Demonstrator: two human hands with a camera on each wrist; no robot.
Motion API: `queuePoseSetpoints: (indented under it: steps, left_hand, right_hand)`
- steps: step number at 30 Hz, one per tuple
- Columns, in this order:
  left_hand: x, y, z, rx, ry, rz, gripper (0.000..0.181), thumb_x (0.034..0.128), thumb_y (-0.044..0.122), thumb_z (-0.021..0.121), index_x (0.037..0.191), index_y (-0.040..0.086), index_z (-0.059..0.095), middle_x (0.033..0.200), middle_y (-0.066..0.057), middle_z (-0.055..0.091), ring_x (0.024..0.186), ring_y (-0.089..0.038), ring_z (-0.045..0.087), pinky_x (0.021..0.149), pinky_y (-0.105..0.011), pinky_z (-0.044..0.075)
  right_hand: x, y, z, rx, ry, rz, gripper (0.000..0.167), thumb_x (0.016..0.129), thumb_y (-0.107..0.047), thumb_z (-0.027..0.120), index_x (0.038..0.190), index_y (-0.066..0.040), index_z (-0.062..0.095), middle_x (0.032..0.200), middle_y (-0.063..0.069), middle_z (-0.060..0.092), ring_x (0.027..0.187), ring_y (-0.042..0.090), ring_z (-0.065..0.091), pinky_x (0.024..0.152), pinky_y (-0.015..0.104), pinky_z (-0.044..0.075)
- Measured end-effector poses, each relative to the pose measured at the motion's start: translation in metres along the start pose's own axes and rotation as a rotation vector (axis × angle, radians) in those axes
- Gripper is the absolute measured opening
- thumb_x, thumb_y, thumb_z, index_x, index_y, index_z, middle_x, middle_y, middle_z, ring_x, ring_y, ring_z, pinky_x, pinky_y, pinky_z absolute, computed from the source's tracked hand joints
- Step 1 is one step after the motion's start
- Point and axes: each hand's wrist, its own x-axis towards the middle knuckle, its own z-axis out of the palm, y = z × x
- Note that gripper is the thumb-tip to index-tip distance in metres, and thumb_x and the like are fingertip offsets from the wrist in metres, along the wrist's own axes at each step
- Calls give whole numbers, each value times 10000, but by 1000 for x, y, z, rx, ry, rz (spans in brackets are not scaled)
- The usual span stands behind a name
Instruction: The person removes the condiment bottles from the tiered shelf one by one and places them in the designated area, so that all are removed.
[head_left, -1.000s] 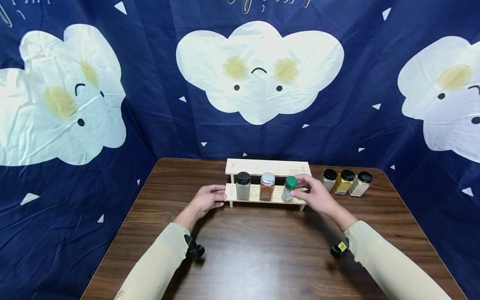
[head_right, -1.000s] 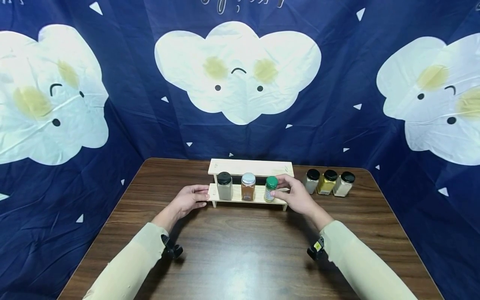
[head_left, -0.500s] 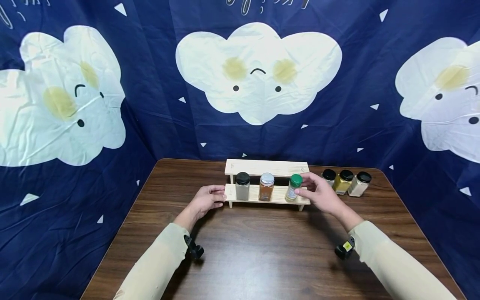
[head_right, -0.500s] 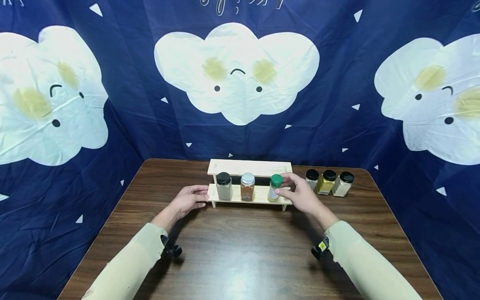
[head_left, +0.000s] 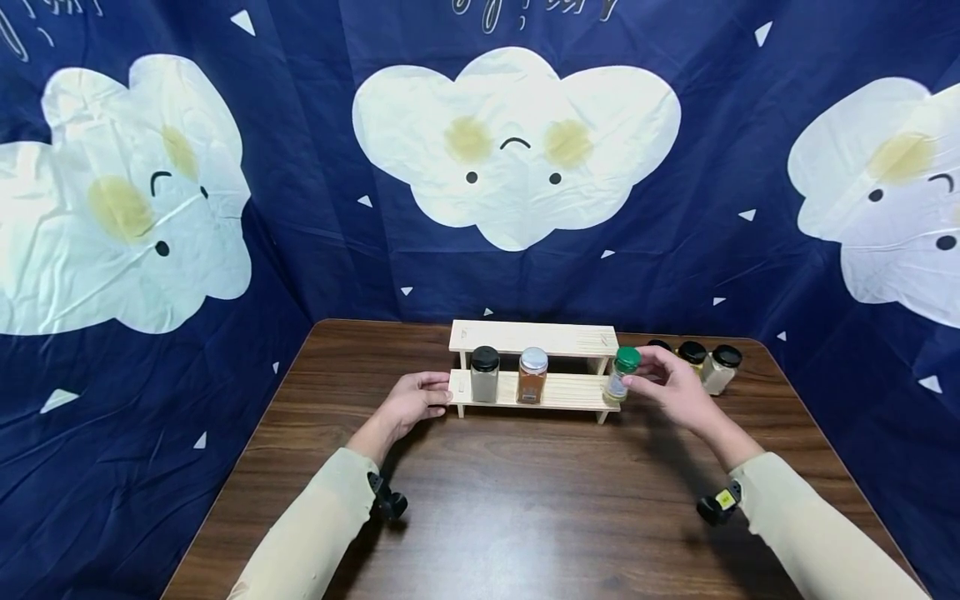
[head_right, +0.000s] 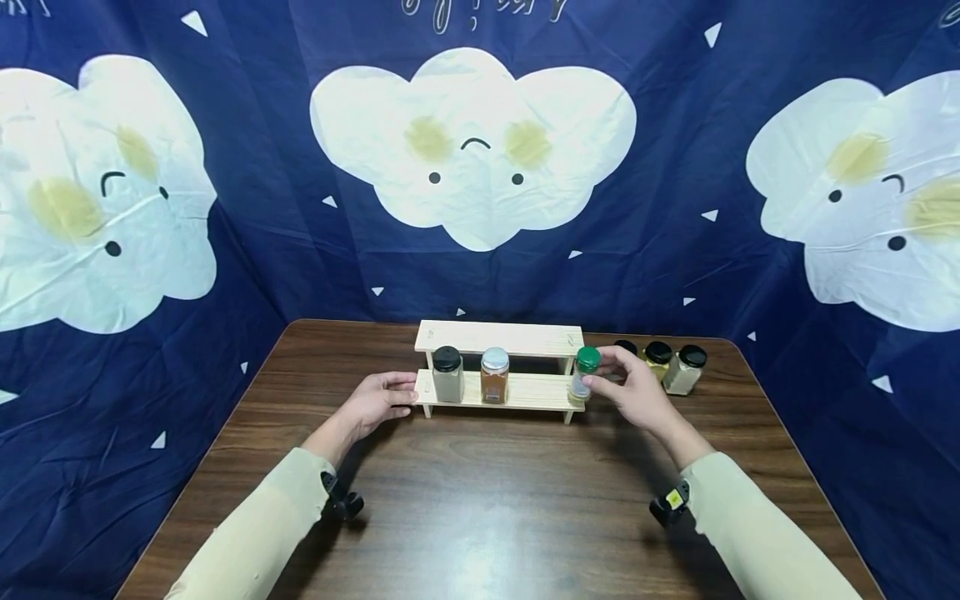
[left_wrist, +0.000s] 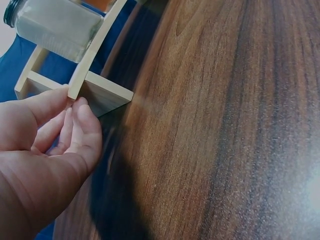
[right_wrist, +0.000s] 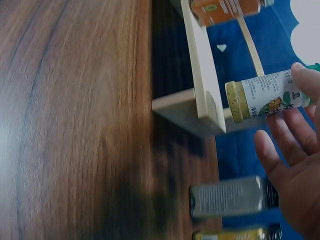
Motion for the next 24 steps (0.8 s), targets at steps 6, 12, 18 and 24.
queuePoseSetpoints:
  steps: [6,12,18,24]
  left_hand:
    - [1,0,-1,-2,-4,-4,507,940,-55,664,1417,-97,499,1186,-137,672,829,-99,650,707,-243,584]
    - [-1,1,-1,-1,-6,-4,504,938,-58,661,1414,-97,502,1180,-138,668,831,-101,650,719,-250,587]
    - [0,0,-1,-4,-6,-7,512,935,-56,668,1416,-100,498,1176,-129,670,830,-102,647,715,-245,587]
    - [-1,1,0,-5,-6,-11,503,939,-58,659,1416,-93,502,1180,-127,664,830,-98,646,703,-238,581]
  right_hand:
    - [-10,11,-13,-43,37,64,425,942,-143,762,1298,10,589,1173,177,671,977,16,653,812,151,550]
    - [-21,24,-20,-62,80,95,436,939,-137,765,1305,17,587,1165,172,674,981,13,640,797,138,547]
    - [-29,39,-24,-41,96,116,458,928,-92,768,1324,37,577,1164,161,688,963,-21,638,792,131,546]
    - [-35,49,-23,-61,94,138,458,939,-111,760,1325,46,570,1218,245,657,979,-54,619,837,92,515]
